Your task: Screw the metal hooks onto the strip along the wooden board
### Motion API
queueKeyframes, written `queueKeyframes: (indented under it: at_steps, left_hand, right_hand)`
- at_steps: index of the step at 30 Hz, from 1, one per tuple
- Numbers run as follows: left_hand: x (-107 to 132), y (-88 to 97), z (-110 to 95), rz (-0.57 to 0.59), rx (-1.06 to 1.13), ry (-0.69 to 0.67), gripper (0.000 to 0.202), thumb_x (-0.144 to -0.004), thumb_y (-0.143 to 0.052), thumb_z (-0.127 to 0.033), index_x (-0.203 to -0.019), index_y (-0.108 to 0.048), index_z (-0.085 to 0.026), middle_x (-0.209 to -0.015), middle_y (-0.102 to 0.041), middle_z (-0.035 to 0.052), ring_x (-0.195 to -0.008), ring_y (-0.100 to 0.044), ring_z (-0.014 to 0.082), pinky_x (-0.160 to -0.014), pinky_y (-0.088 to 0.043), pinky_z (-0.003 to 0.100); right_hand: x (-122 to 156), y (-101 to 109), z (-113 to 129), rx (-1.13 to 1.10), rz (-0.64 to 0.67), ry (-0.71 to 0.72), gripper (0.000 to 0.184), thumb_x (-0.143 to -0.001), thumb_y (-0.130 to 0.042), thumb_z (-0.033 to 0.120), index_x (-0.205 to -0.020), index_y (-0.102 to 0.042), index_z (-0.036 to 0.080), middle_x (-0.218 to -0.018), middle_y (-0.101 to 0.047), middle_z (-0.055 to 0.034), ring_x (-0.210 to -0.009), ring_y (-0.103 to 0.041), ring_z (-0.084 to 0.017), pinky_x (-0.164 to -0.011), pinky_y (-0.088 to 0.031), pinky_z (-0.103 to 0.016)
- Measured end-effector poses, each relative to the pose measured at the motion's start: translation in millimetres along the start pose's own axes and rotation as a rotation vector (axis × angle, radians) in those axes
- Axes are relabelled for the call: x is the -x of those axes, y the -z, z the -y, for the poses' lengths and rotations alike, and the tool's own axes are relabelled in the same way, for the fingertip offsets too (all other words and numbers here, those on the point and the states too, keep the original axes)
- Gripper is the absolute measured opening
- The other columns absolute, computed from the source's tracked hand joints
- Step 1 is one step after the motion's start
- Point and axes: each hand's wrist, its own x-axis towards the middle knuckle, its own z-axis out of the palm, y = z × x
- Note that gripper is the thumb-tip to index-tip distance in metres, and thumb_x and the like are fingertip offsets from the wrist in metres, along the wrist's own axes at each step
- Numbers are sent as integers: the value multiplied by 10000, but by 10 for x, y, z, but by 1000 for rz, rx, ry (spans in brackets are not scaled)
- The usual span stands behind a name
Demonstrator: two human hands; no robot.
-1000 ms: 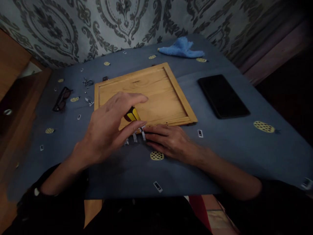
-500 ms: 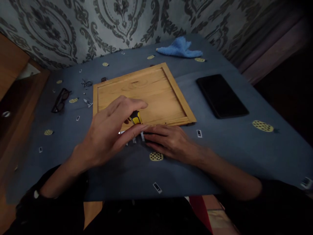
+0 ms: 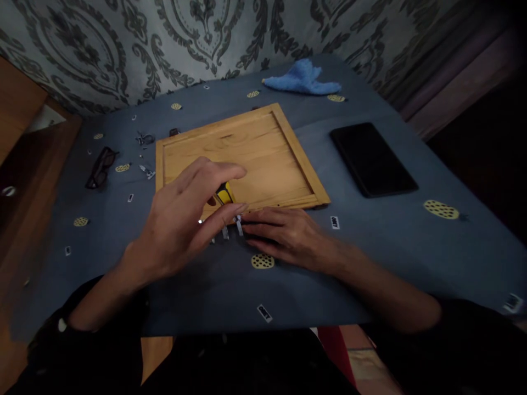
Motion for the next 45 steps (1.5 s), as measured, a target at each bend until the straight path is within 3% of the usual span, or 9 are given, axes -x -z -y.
queueKeyframes:
  at_steps: [3,7,10,13,19,24,29,37,45]
  left_hand:
    - [1,-14,7,2,-6,-4,261,-957,-612,-205,-1218,-589,-195,-1108,-717,36,-1041,-688,170,-918,-578,285]
    - [16,-37,7,-15,90,-1,336,-943,-640,-221,-1269,-562,-206,-1202,-703,39,-1076,-682,169,-929,-580,284]
    - [13,-65,-11,-1,133,-50,318,-946,-634,-228,-1258,-573,-224,-1180,-713,38,-1061,-689,171,-909,-591,305]
    - [-5,-73,-43,31,136,-40,239,-977,-580,-279,-1215,-601,-276,-1154,-714,33,-1064,-686,196,-933,-585,379]
    - [30,-46,15,38,238,58,359,-972,-572,-443,-1272,-565,-245,-1110,-683,50,-994,-661,190,-880,-566,361]
    - [196,-153,190,95,236,106,596,-840,-706,-577,-1274,-518,-215,-1134,-662,67,-1031,-645,217,-863,-535,362]
    - [287,-302,196,261,54,161,557,-835,-736,-516,-1199,-539,-143,-1189,-653,121,-1105,-619,296,-916,-506,445]
    - [300,-445,147,507,-166,128,544,-904,-614,-553,-1219,-593,-109,-1212,-638,146,-1142,-570,323,-994,-471,488]
    - [338,-488,155,504,-143,131,521,-934,-571,-537,-1234,-603,-113,-1234,-630,154,-1159,-564,336,-1013,-460,506]
  right_hand:
    - [2,37,-11,-79,-34,-25,184,-966,-607,199,-1094,-735,165,-1157,-767,-103,-1019,-749,-197,-870,-637,-343]
    - [-100,136,37,-189,-159,-220,278,-957,-605,210,-1217,-703,203,-1089,-771,-77,-917,-744,-181,-811,-634,-327]
    - [-262,245,127,-294,-136,-314,511,-941,-643,288,-1439,-542,234,-1162,-740,-60,-678,-667,-113,-611,-591,-245]
    - [-421,322,205,-369,-67,-317,634,-944,-642,331,-1532,-414,268,-1188,-713,-44,-691,-648,-105,-592,-566,-220]
    - [-515,278,236,-454,-103,-356,536,-957,-631,423,-1457,-504,278,-936,-720,-5,-739,-682,-146,-648,-597,-257]
    - [-487,252,274,-505,-150,-390,255,-939,-666,405,-1109,-736,229,-999,-761,-33,-916,-734,-190,-804,-625,-314]
    - [-492,265,291,-546,-173,-448,319,-918,-692,451,-1146,-748,234,-874,-768,-21,-697,-710,-142,-648,-614,-277]
    - [-607,175,234,-559,-263,-524,320,-780,-813,518,-848,-772,208,-653,-696,14,-532,-615,-115,-510,-524,-246]
    - [-639,219,224,-696,-133,-550,386,-785,-790,565,-985,-780,235,-730,-698,7,-663,-679,-152,-627,-590,-286]
